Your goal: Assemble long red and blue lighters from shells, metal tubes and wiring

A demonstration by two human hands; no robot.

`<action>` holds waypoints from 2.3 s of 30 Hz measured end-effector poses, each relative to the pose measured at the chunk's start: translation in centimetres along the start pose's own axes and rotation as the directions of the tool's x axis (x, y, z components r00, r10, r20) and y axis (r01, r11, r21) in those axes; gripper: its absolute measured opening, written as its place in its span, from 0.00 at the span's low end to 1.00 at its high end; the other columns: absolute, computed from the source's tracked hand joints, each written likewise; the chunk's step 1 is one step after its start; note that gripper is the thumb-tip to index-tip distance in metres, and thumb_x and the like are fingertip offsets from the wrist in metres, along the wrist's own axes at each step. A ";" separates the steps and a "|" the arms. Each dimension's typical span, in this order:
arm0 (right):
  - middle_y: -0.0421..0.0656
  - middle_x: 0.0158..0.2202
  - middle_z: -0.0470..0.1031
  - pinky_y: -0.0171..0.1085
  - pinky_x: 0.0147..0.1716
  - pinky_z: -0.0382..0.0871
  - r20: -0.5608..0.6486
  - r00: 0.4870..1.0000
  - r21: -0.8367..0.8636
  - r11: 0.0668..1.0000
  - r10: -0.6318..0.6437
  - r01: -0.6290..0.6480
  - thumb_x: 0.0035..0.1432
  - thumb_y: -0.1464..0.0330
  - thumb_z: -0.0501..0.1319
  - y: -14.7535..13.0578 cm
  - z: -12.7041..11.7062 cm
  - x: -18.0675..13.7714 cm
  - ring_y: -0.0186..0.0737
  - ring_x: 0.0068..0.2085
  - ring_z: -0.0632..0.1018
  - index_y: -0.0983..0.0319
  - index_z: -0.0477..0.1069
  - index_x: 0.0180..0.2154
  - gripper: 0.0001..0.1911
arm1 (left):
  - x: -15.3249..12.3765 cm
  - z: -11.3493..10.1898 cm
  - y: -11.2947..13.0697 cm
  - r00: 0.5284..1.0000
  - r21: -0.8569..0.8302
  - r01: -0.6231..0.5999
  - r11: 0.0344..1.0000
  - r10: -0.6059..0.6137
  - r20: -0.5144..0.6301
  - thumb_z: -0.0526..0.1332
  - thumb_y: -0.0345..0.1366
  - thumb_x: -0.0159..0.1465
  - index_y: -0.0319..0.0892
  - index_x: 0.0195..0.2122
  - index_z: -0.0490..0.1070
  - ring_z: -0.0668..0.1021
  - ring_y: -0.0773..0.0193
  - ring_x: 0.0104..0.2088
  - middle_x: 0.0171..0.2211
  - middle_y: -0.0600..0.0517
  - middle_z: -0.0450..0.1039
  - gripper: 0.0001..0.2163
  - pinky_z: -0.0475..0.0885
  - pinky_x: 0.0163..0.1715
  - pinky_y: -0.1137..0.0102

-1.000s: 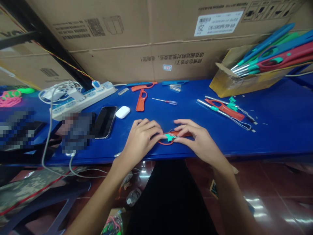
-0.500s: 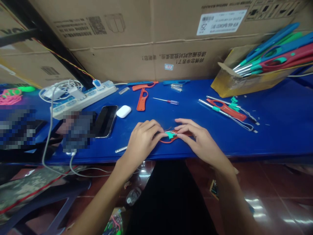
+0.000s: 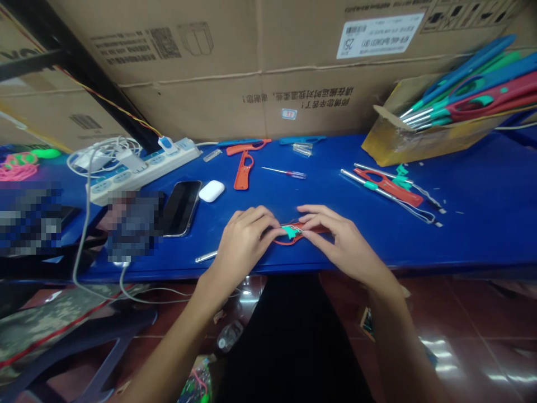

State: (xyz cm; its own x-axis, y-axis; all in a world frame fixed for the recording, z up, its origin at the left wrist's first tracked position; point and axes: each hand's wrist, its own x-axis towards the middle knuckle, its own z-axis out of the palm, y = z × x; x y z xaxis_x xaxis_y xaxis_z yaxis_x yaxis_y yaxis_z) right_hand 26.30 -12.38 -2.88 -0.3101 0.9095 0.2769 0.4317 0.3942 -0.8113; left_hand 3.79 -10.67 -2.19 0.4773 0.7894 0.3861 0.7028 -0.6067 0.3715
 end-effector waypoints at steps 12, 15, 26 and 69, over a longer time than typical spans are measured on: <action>0.46 0.57 0.74 0.47 0.59 0.70 -0.016 0.999 -0.067 0.997 -0.050 0.049 0.68 0.70 0.58 -0.2 0.4 -0.1 0.44 0.58 0.75 0.59 0.75 0.37 0.07 | -1.0 0.6 0.7 0.984 0.231 -0.123 0.965 0.148 -0.094 0.60 0.34 0.71 0.42 0.39 0.77 0.75 0.62 0.36 0.39 0.52 0.78 0.06 0.64 0.36 0.64; 0.47 0.59 0.72 0.48 0.61 0.69 -0.052 0.995 -0.162 0.984 -0.085 0.075 0.68 0.71 0.57 -0.3 1.0 -0.7 0.46 0.59 0.75 0.59 0.76 0.41 0.08 | -1.2 0.4 0.9 0.985 0.263 -0.122 0.957 0.150 -0.089 0.60 0.33 0.71 0.43 0.40 0.77 0.75 0.62 0.37 0.40 0.52 0.78 0.07 0.64 0.37 0.64; 0.47 0.66 0.67 0.60 0.64 0.64 -0.012 0.995 -0.488 0.869 -0.102 0.083 0.70 0.60 0.57 -0.5 1.6 -2.9 0.53 0.66 0.67 0.56 0.70 0.59 0.20 | -3.0 0.6 1.2 0.990 0.250 -0.102 0.963 0.123 -0.069 0.58 0.33 0.72 0.42 0.51 0.75 0.76 0.57 0.44 0.49 0.47 0.78 0.09 0.67 0.45 0.59; 0.39 0.60 0.74 0.58 0.63 0.63 0.103 0.983 -0.544 0.819 -0.152 0.183 0.71 0.62 0.56 -0.7 1.7 -2.3 0.49 0.62 0.70 0.53 0.69 0.59 0.18 | -3.7 -1.0 -1.1 0.999 -0.035 0.035 0.999 -0.035 0.003 0.55 0.37 0.74 0.49 0.53 0.74 0.75 0.61 0.41 0.45 0.50 0.77 0.11 0.65 0.39 0.64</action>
State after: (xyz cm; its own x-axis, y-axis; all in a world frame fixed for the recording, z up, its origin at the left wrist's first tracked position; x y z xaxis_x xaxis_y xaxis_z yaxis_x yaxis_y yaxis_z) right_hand 25.30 -14.99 -3.78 -0.4574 0.8206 0.3426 0.7573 0.5614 -0.3336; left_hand 0.73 -13.06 -3.14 0.4538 0.8105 0.3703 0.7002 -0.5814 0.4145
